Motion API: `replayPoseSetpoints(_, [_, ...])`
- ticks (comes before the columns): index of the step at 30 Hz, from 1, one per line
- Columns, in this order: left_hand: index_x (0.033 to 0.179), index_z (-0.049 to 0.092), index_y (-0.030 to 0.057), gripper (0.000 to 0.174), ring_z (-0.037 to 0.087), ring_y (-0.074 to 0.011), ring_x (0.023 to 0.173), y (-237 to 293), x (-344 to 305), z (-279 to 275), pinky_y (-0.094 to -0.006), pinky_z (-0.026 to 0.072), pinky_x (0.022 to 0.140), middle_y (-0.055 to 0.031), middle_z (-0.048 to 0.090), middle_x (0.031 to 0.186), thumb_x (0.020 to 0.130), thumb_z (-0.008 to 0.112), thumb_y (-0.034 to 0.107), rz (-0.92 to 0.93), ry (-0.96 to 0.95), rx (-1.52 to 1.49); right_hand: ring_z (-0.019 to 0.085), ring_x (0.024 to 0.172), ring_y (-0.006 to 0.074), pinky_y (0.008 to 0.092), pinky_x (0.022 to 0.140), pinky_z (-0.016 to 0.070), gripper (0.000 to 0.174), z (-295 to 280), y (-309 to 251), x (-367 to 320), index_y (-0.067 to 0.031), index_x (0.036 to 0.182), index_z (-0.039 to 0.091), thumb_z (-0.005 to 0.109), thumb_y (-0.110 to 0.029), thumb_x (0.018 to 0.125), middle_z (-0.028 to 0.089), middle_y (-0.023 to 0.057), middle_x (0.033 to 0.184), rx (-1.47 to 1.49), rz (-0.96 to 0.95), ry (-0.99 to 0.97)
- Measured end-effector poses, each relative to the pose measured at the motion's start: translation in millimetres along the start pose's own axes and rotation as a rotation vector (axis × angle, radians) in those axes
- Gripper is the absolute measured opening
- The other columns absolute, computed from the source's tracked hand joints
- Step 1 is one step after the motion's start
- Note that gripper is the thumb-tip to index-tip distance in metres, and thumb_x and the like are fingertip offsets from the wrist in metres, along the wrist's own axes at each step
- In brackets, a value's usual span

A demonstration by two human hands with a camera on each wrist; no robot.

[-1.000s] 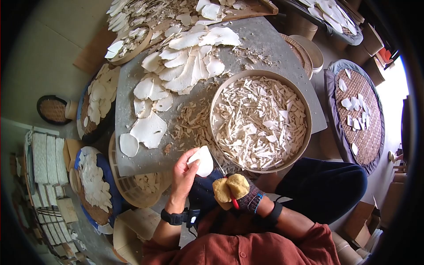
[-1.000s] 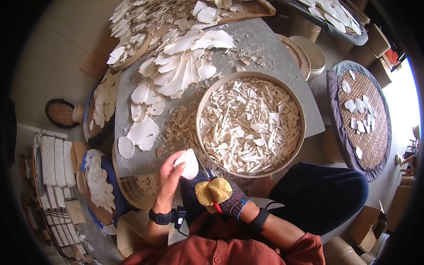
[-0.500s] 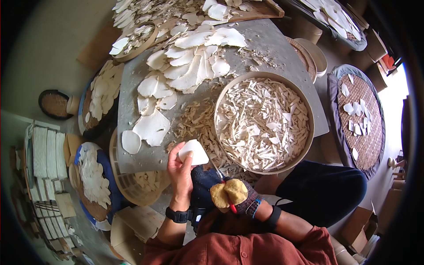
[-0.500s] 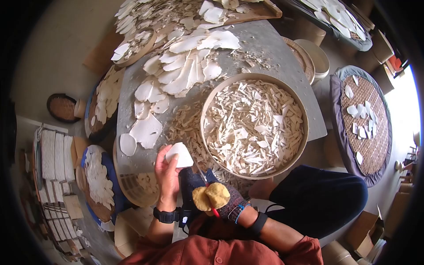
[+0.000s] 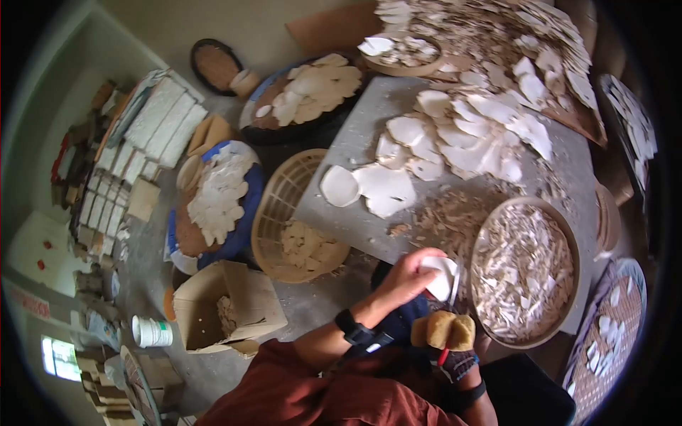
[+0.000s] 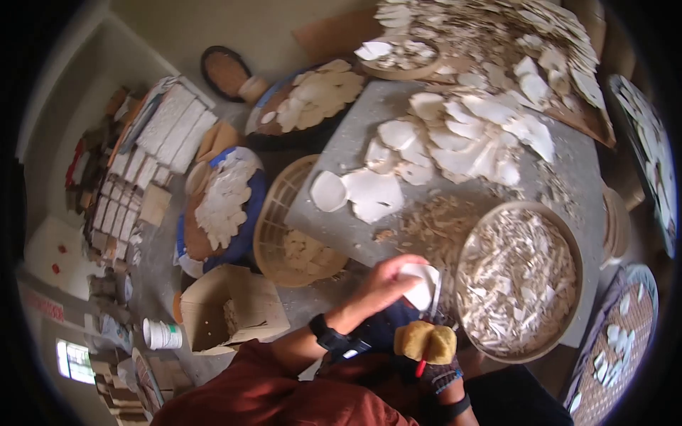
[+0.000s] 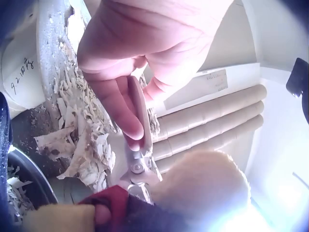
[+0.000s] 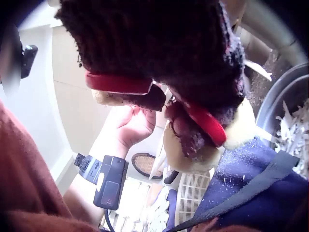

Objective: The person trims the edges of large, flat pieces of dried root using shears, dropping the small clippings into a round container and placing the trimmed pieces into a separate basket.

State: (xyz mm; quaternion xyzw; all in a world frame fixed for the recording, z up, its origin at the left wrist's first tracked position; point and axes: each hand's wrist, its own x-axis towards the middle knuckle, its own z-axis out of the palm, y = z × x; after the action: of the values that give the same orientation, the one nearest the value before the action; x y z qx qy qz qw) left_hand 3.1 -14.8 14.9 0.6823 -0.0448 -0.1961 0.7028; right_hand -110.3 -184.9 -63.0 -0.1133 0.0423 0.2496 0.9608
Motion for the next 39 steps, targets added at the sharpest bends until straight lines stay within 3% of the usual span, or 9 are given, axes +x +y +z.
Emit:
replayPoseSetpoints(3, [0.115,0.053,0.0026,0.032,0.062,-0.0141,0.081,-3,0,-3,-0.0268,0.0552,0.060,-0.0079,0.061,0.099,0.083,0.057,0.007,-0.028,-0.007,-0.064,0.061,0.093,0.0252,0.0367,0.078,0.0488,0.030,25,-3,-6,-0.0040,0.107,0.057,0.049,-0.025,0.087,0.063,0.0097,0.104,-0.103,0.028,0.086])
replayPoseSetpoints(9, [0.117,0.051,-0.0001,0.029,0.058,-0.0117,0.092,9,-7,-4,-0.0236,0.0474,0.080,-0.0069,0.060,0.102,0.088,0.052,0.006,-0.041,-0.056,0.027,0.057,0.103,0.0237,0.0330,0.088,0.0448,0.034,5,-2,-6,-0.0061,0.119,0.051,0.047,-0.022,0.089,0.059,0.0104,0.113,-1.874,-0.259,-0.090])
replayPoseSetpoints(11, [0.109,0.057,0.0001,0.022,0.056,-0.0126,0.100,30,-14,-3,-0.0247,0.0440,0.086,-0.0072,0.061,0.107,0.089,0.049,0.002,-0.013,-0.168,-0.015,0.055,0.106,0.0236,0.0337,0.091,0.0432,0.035,-15,2,-5,-0.0074,0.120,0.050,0.048,-0.022,0.088,0.058,0.0095,0.114,-0.693,-0.221,-0.083])
replayPoseSetpoints(14, [0.101,0.061,-0.0009,0.018,0.056,-0.0143,0.102,16,-22,-12,-0.0271,0.0435,0.088,-0.0092,0.059,0.113,0.089,0.048,0.000,0.289,-0.171,0.097,0.052,0.111,0.0240,0.0334,0.096,0.0385,0.042,-1,-8,-9,-0.0091,0.122,0.049,0.055,-0.025,0.083,0.055,0.0101,0.119,-1.092,-0.175,0.086])
replayPoseSetpoints(20, [0.101,0.061,-0.0039,0.023,0.058,-0.0220,0.099,14,-50,-50,-0.0349,0.0520,0.081,-0.0139,0.057,0.113,0.085,0.044,-0.005,-0.094,0.025,-0.196,0.058,0.101,0.0269,0.0346,0.083,0.0446,0.029,35,-22,-9,-0.0096,0.103,0.062,0.061,-0.020,0.077,0.061,0.0110,0.107,-1.995,-0.580,0.012])
replayPoseSetpoints(25, [0.127,0.040,-0.0013,0.045,0.054,-0.0278,0.108,41,-71,-176,-0.0378,0.0414,0.098,-0.0184,0.050,0.122,0.086,0.049,0.013,0.537,1.007,-0.264,0.047,0.117,0.0259,0.0420,0.101,0.0335,0.041,-47,5,-18,-0.0064,0.122,0.049,0.048,-0.029,0.088,0.051,0.0107,0.125,-0.889,-0.106,0.052])
replayPoseSetpoints(26, [0.129,0.038,-0.0016,0.048,0.055,-0.0265,0.107,56,-64,-172,-0.0364,0.0423,0.096,-0.0186,0.047,0.126,0.086,0.054,0.014,0.572,0.987,-0.237,0.046,0.119,0.0273,0.0440,0.104,0.0318,0.043,-47,5,-15,-0.0043,0.124,0.047,0.046,-0.029,0.089,0.050,0.0115,0.127,-0.628,-0.025,0.059])
replayPoseSetpoints(32, [0.109,0.057,-0.0058,0.034,0.060,-0.0182,0.096,42,90,-166,-0.0301,0.0490,0.083,-0.0137,0.062,0.104,0.080,0.064,0.010,0.184,0.551,0.166,0.052,0.112,0.0246,0.0374,0.097,0.0396,0.043,-3,-2,2,-0.0070,0.120,0.050,0.052,-0.032,0.085,0.056,0.0104,0.118,-1.883,-0.008,-0.127])
replayPoseSetpoints(39, [0.104,0.058,-0.0068,0.045,0.058,-0.0344,0.101,2,227,-181,-0.0385,0.0465,0.085,-0.0248,0.060,0.105,0.069,0.070,0.017,-0.054,0.731,0.894,0.054,0.106,0.0222,0.0353,0.092,0.0431,0.036,-14,1,7,-0.0076,0.120,0.049,0.048,-0.023,0.087,0.056,0.0087,0.114,-0.670,0.105,0.144])
